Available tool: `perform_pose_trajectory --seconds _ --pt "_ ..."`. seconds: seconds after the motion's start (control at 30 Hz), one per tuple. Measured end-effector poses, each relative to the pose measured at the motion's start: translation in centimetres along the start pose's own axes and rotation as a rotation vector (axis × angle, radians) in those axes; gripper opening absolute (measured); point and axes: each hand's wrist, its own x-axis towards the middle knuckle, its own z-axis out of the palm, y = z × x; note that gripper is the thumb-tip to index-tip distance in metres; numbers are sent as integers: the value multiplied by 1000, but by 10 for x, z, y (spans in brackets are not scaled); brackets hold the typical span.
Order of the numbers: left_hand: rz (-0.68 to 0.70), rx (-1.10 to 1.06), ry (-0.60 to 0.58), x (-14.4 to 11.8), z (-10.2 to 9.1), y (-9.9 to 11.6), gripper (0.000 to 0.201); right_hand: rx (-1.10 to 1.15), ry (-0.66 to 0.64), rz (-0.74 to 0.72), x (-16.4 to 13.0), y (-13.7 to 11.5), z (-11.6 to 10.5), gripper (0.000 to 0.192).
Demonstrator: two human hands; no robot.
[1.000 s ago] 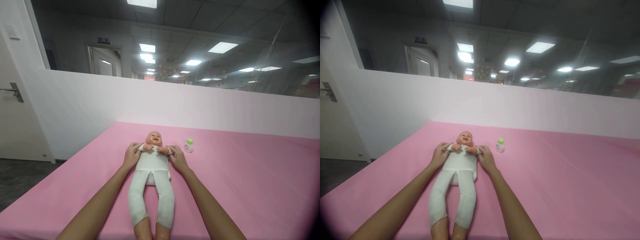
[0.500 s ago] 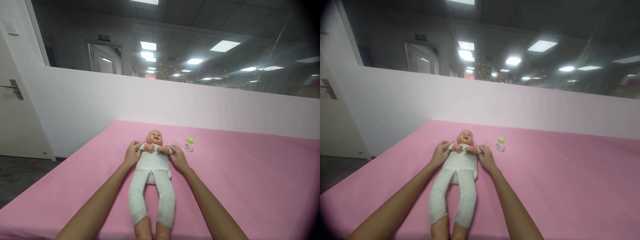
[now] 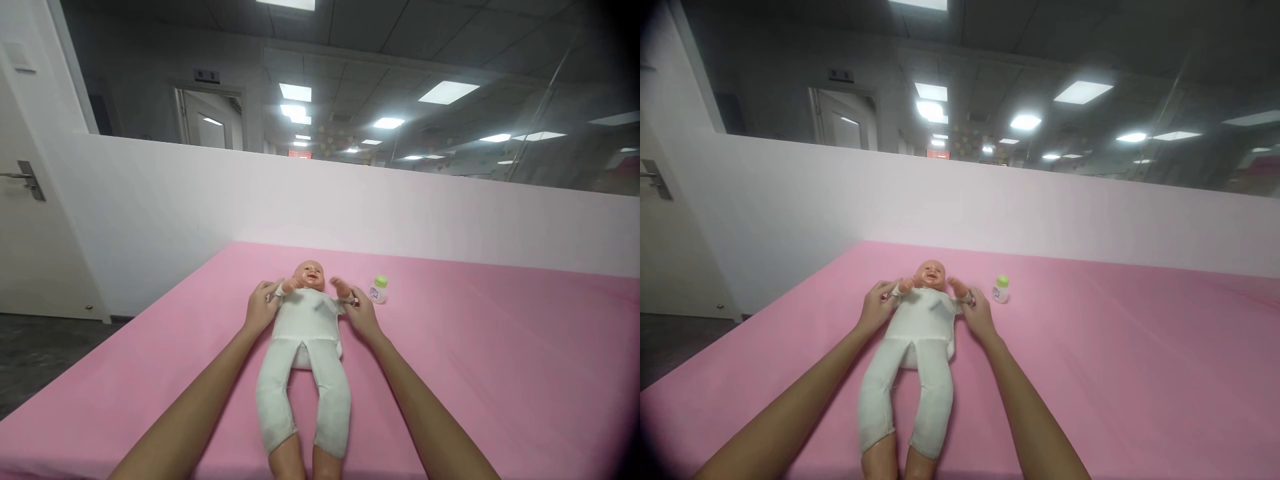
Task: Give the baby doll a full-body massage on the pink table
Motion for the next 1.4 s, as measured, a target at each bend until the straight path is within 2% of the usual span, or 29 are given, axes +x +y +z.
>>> perform_pose_trajectory --seconds 0.07,0.13,0.23,0.33,0.43,0.53,0.63,0.7,0.77,0.87,0.97,1.03,1.1,1.17,1.27,1.33,1.4 --pt "31 27 -52 -1 3 -2 43 -98 -78 -121 -3 -4 3 29" --pt "24 47 -52 -1 4 -2 45 -125 -91 -141 -4 -5 6 30" --pt "-25 32 3 0 2 1 41 -9 -27 7 -2 -1 6 25" --pt "-132 -72 108 2 -2 4 29 142 135 167 2 5 4 27" --pt "-223 -137 175 4 -5 4 25 158 216 199 4 6 3 30" --pt "-175 -133 108 4 -3 0 27 -18 97 37 1 1 3 24" --pt "-94 -94 -10 2 2 -3 37 -181 -61 -183 -4 -5 5 37" --pt "-80 -73 -34 1 4 -3 41 -211 -102 -229 -6 -8 7 42" --pt "-96 -81 -17 1 4 -2 41 -175 -90 -186 -6 -8 8 37" --pt "-179 -146 62 3 0 -2 35 1 17 1 -3 -5 8 23" --pt "-301 -200 173 7 -5 -4 29 192 220 178 2 -1 5 29" --pt "-331 -209 191 8 -7 -6 29 215 299 221 4 1 3 33" --pt "-271 -193 144 7 -6 -7 28 122 269 175 3 -1 2 28" --pt "-148 -136 52 5 -2 -6 33 -27 152 20 0 -5 4 22" --pt "-15 -60 -58 2 3 -4 43 -155 -32 -207 -5 -12 7 37" --pt "-8 -49 -69 1 5 -2 42 -146 -65 -214 -6 -14 10 39" --pt "-40 -62 -32 2 4 -1 40 -69 -26 -109 -5 -12 10 30"
